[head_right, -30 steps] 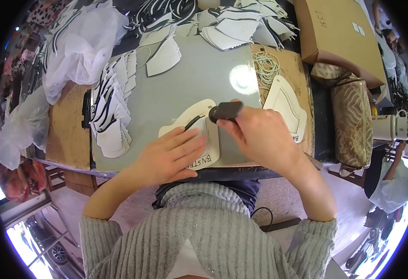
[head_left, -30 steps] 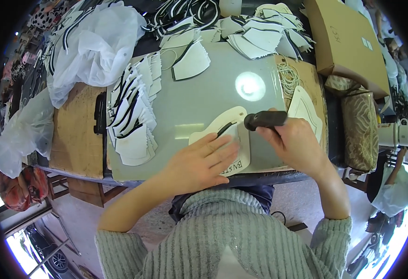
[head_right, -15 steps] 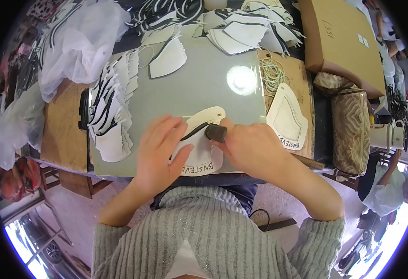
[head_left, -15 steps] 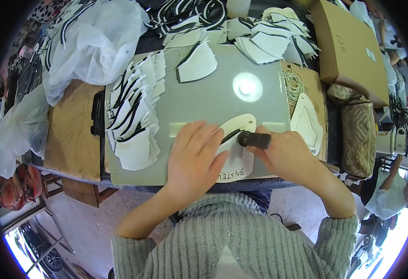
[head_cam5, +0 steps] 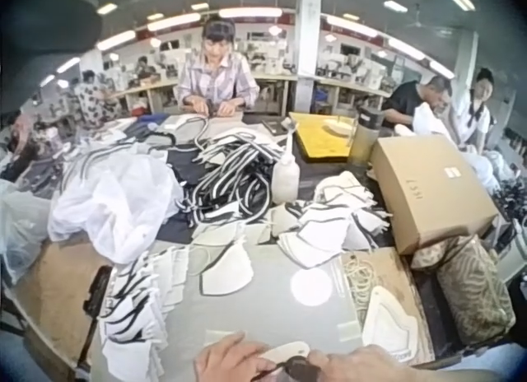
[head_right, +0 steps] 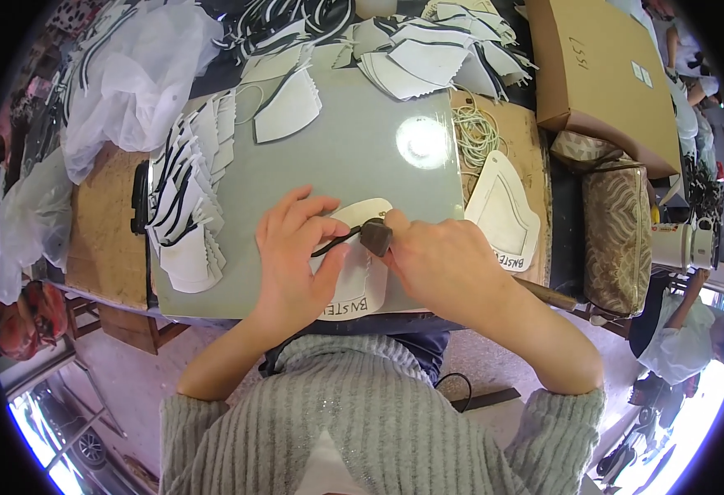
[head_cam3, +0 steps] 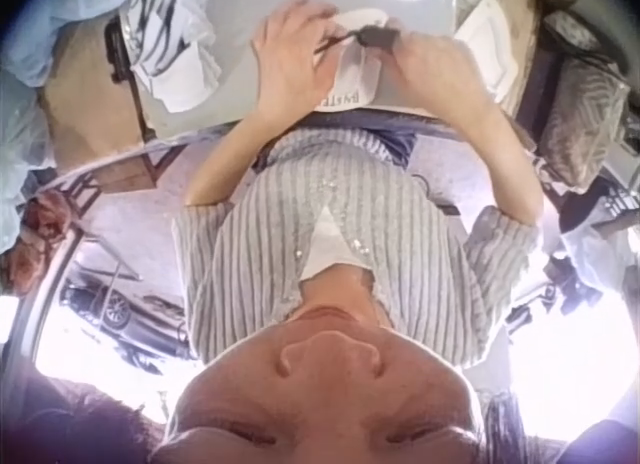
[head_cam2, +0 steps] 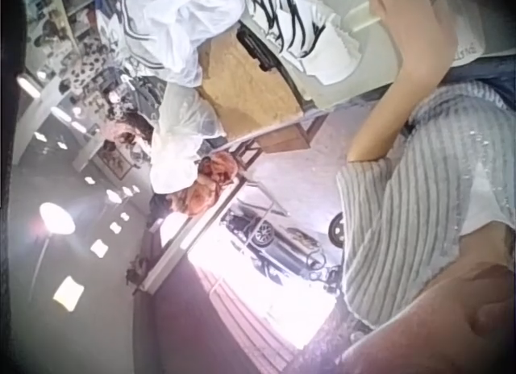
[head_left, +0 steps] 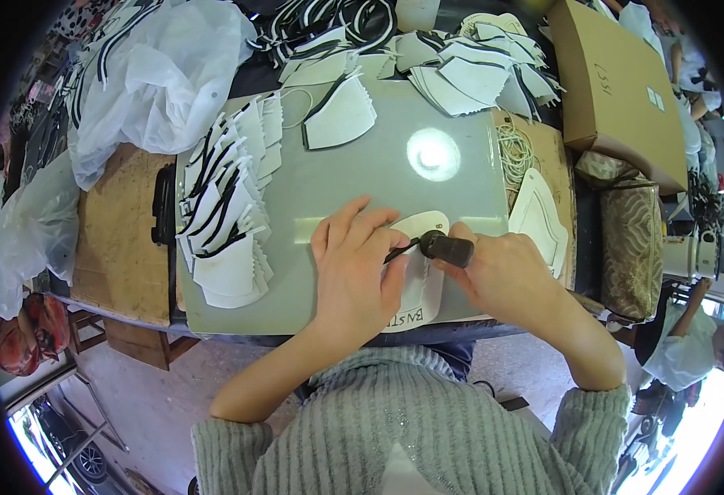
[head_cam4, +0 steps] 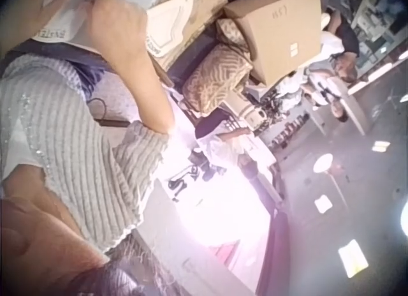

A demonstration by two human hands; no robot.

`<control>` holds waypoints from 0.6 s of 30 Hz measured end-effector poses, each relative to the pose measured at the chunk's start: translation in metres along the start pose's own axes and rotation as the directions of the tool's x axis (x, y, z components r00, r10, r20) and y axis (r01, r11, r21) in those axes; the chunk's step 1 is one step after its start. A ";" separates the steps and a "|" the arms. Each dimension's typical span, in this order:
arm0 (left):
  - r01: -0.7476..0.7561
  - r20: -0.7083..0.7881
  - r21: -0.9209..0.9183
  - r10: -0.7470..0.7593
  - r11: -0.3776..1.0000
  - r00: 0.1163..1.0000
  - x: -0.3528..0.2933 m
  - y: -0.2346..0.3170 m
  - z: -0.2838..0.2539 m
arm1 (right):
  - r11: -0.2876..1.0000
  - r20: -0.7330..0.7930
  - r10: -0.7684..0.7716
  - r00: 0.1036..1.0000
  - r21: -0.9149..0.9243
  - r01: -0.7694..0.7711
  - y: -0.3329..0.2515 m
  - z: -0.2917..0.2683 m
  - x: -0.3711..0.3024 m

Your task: Hammering shoe upper components on a workbench to flatten or assemble them.

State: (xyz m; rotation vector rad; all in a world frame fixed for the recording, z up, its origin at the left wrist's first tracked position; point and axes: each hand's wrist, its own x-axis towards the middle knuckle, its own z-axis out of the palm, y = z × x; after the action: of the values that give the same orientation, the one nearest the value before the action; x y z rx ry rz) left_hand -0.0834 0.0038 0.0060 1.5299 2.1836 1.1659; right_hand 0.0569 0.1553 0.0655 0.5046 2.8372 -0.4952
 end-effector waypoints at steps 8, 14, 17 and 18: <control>0.031 -0.016 0.064 -0.030 0.997 0.999 0.005 0.008 0.005 | 0.999 0.043 -0.002 0.999 -0.038 0.003 0.000 -0.004 0.004; -0.092 -0.056 0.154 0.102 0.984 0.993 -0.003 0.010 0.013 | 1.000 0.002 -0.001 1.000 -0.005 0.001 0.001 0.000 0.001; -0.082 -0.058 0.085 0.088 0.993 0.994 -0.003 0.008 0.013 | 0.999 -0.042 -0.050 0.998 -0.009 0.050 0.005 0.004 0.001; -0.036 -0.055 0.042 0.038 0.998 0.998 -0.003 0.008 0.013 | 0.999 -0.029 -0.046 0.999 0.000 0.046 0.006 0.004 0.001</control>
State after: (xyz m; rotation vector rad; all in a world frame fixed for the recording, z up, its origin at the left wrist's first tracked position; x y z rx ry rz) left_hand -0.0697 0.0082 0.0024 1.5792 2.2374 1.1957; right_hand 0.0591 0.1592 0.0597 0.4511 2.8821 -0.5010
